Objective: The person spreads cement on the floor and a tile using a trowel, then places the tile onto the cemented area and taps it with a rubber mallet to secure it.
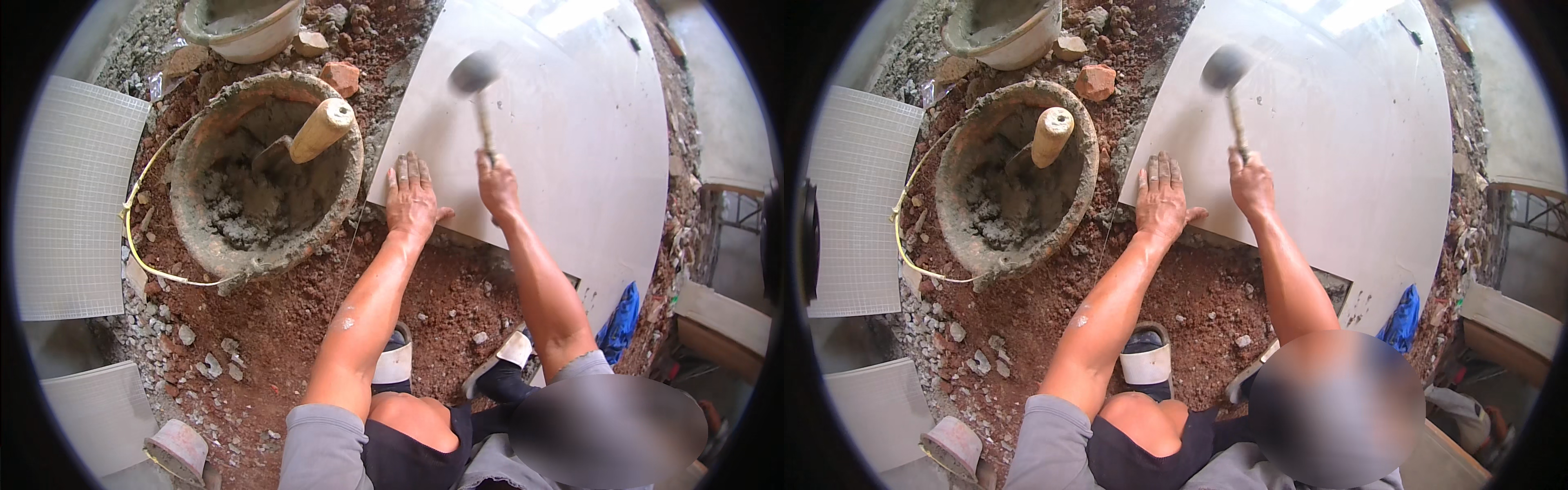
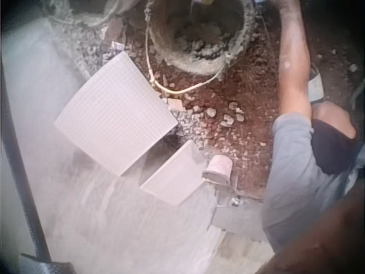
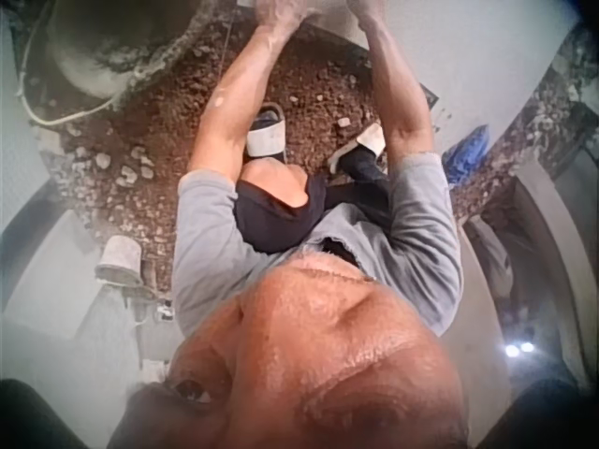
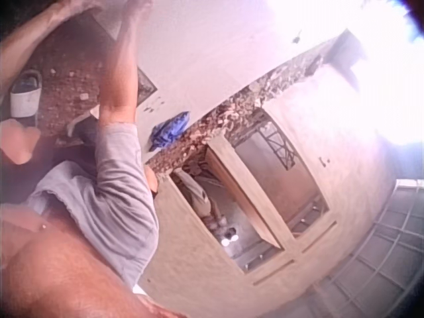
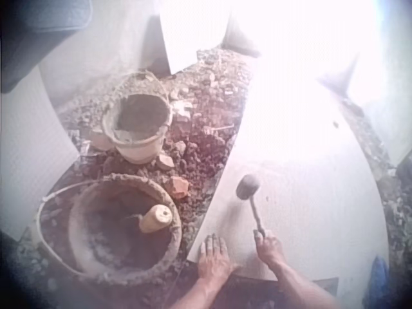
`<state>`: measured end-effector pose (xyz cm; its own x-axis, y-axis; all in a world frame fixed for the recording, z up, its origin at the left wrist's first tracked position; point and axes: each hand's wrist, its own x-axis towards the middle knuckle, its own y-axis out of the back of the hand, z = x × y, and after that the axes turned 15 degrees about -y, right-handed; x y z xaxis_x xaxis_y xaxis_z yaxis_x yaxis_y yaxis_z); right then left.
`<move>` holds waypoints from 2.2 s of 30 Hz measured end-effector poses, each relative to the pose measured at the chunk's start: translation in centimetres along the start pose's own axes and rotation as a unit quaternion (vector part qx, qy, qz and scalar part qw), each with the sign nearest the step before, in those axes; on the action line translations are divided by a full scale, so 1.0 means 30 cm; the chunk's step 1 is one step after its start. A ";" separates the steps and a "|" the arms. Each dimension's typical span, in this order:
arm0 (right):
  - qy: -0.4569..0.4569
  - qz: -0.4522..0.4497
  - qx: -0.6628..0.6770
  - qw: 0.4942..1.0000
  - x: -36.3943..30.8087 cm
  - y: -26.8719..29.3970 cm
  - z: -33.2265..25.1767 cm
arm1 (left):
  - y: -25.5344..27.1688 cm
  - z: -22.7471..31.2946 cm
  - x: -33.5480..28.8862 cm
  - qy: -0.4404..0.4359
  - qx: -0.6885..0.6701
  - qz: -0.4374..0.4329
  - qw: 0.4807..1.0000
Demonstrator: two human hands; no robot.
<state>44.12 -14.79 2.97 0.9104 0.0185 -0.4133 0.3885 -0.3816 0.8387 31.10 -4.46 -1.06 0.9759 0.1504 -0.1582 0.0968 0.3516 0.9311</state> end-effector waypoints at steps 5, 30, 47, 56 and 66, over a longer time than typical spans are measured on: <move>0.035 0.068 0.117 0.990 -0.016 -0.010 0.022 | 0.004 0.001 0.002 0.000 -0.007 -0.012 1.000; 0.064 0.031 0.098 0.993 -0.272 0.015 0.326 | -0.006 -0.004 0.001 0.001 -0.019 0.000 1.000; 0.236 0.093 -0.212 0.944 -0.150 0.669 0.431 | 0.034 0.004 0.041 -0.042 0.060 -0.070 0.995; 0.188 0.114 0.141 0.965 -0.317 0.359 0.810 | 0.031 0.387 0.210 -0.123 0.058 -0.185 0.973; -0.012 0.016 0.100 0.995 -0.282 0.278 0.958 | 0.004 0.441 0.214 -0.078 0.064 -0.158 0.982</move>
<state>35.57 -44.70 3.27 0.9173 -0.0171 -0.3979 0.3213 -0.5586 0.7647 39.97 -15.68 2.39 0.9107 -0.0948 -0.4020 0.4129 0.2382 0.8791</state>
